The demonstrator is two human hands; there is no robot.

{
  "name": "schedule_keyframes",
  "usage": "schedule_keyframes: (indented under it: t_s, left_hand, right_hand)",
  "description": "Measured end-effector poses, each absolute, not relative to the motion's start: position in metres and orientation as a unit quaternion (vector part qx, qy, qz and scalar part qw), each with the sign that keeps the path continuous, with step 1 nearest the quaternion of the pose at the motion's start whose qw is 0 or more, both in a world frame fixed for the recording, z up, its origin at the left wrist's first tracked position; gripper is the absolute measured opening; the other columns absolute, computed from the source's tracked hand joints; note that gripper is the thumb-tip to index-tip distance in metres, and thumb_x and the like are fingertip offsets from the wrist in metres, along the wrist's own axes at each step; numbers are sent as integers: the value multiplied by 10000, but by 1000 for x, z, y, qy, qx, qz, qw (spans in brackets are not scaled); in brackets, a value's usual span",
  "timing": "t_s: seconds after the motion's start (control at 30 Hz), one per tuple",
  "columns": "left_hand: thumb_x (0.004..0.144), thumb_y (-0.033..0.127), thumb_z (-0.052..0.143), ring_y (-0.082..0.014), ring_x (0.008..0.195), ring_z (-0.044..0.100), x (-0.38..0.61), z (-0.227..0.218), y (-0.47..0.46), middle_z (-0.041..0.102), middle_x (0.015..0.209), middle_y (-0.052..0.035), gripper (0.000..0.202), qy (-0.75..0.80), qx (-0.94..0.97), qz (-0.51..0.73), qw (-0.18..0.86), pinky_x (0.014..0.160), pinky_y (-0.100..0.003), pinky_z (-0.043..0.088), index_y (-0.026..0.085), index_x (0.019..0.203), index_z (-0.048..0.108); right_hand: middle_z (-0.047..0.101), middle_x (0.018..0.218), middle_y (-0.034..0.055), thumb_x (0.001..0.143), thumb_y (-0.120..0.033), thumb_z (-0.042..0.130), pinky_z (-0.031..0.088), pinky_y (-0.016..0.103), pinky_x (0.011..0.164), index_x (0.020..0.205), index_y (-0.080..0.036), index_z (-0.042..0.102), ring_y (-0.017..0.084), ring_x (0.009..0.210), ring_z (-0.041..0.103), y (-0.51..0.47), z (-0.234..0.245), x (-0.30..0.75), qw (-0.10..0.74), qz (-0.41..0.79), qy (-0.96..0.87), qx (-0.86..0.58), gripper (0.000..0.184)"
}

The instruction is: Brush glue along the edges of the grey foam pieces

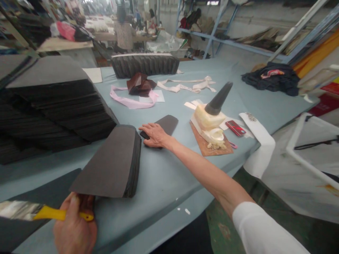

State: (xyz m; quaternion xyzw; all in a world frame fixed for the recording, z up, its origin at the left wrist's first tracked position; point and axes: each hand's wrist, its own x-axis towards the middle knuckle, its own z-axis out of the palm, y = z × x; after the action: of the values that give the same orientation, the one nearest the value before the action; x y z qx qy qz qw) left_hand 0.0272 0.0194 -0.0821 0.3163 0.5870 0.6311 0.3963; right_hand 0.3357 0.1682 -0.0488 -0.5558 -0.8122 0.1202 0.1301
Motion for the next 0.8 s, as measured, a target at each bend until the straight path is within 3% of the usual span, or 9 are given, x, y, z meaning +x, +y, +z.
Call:
schedule_keyframes:
  t_s: [0.13,0.33,0.53,0.63,0.7,0.8]
  left_hand:
    - [873,367,782,-179,985,717,31,-76,19,746,996,-7,133,590,254,645,414,958,-260,614,264,934,722]
    - [860,346,789,-148,1030,699,36,-67,20,746,967,11,131,583,233,647,433,1009,-207,566,243,915,729]
    - [818,407,817,-145,1011,698,35,-72,20,751,992,4,237,572,234,652,439,918,-206,561,227,951,740]
    - [802,416,804,-140,960,704,36,-77,20,762,1015,-1,274,568,231,658,438,866,-219,564,228,993,748]
    - [807,422,790,-141,949,707,36,-79,20,764,1029,-1,276,566,234,661,434,868,-234,566,229,1000,745]
    - [815,433,783,-148,954,709,37,-80,20,759,1013,-3,258,564,241,661,433,885,-248,566,225,957,728]
  right_hand:
    - [628,1574,111,925,-253,659,352,490,1249,1458,-211,633,336,1456,531,171,-45,352,100,115,-828,-540,535]
    - [652,1533,133,940,-212,640,372,465,1209,1416,-175,668,333,1398,571,166,-35,388,60,108,-820,-558,478]
    - [557,1606,237,962,-142,601,379,513,1211,1557,-68,521,374,1452,531,120,-17,380,96,85,-772,-623,605]
    - [699,1414,220,1038,-299,580,498,519,1088,1487,-107,597,365,1300,646,68,-19,351,119,109,-753,-638,489]
    - [765,1291,170,991,-486,683,540,513,1041,1388,-177,676,362,1235,679,31,-27,326,130,136,-751,-632,503]
    - [682,1461,217,790,-595,873,494,592,1146,1437,-164,652,417,1348,617,-6,-44,285,198,196,-751,-598,809]
